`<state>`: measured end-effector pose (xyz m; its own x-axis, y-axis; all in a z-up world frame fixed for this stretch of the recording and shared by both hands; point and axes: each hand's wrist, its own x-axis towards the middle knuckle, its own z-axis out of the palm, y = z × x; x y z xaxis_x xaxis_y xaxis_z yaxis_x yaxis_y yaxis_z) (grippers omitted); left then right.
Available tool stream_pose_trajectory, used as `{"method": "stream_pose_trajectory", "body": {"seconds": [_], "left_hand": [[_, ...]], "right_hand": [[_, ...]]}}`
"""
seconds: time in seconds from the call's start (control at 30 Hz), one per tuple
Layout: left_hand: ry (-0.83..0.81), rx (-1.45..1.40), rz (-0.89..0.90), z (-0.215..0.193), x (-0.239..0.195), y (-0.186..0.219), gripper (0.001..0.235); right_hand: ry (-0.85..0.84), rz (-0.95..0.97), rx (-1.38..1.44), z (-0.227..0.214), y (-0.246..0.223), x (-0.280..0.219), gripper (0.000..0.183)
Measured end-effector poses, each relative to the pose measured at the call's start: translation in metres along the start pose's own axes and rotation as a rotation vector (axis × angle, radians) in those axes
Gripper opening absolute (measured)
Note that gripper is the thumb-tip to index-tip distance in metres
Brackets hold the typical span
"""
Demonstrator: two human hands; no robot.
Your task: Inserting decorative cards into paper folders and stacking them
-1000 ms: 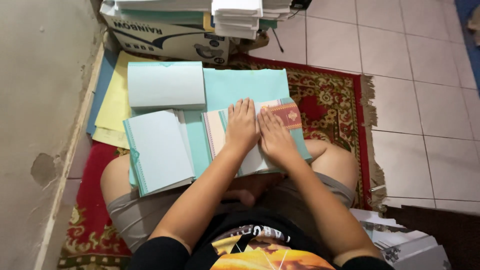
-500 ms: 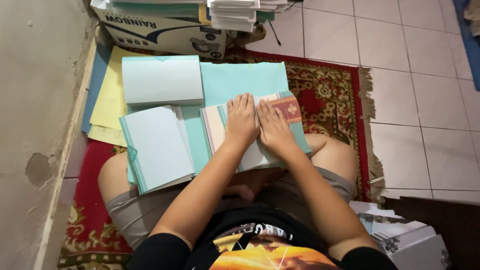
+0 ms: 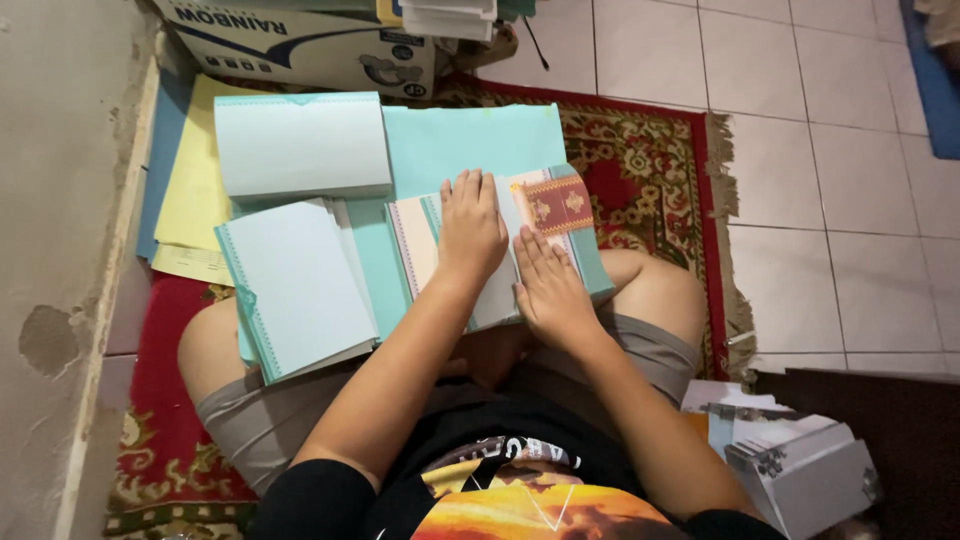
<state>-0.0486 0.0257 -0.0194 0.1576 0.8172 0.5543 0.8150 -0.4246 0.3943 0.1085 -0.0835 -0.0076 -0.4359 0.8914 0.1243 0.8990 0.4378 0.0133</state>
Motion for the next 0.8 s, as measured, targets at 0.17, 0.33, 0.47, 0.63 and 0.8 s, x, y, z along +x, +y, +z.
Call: {"method": "stream_pose_trajectory", "body": {"seconds": [0.17,0.33,0.47,0.63,0.8], "left_hand": [[-0.004,-0.002,0.000,-0.004,0.000,0.004,0.048],[-0.016,-0.021,-0.024,0.008,-0.002,-0.001,0.048],[-0.038,-0.010,-0.046,0.014,-0.001,-0.003,0.061],[-0.029,-0.053,-0.085,0.009,0.001,0.000,0.058],[-0.019,-0.055,-0.126,-0.002,0.003,0.002,0.054]], "right_hand": [[-0.024,-0.008,0.027,0.002,0.010,0.012,0.070],[0.019,-0.037,-0.024,0.020,0.031,0.071,0.069],[0.036,-0.046,0.038,0.014,0.037,0.104,0.066],[0.042,-0.026,0.085,0.006,0.027,0.096,0.063],[0.015,0.044,0.069,-0.001,0.007,0.065,0.071]]}}
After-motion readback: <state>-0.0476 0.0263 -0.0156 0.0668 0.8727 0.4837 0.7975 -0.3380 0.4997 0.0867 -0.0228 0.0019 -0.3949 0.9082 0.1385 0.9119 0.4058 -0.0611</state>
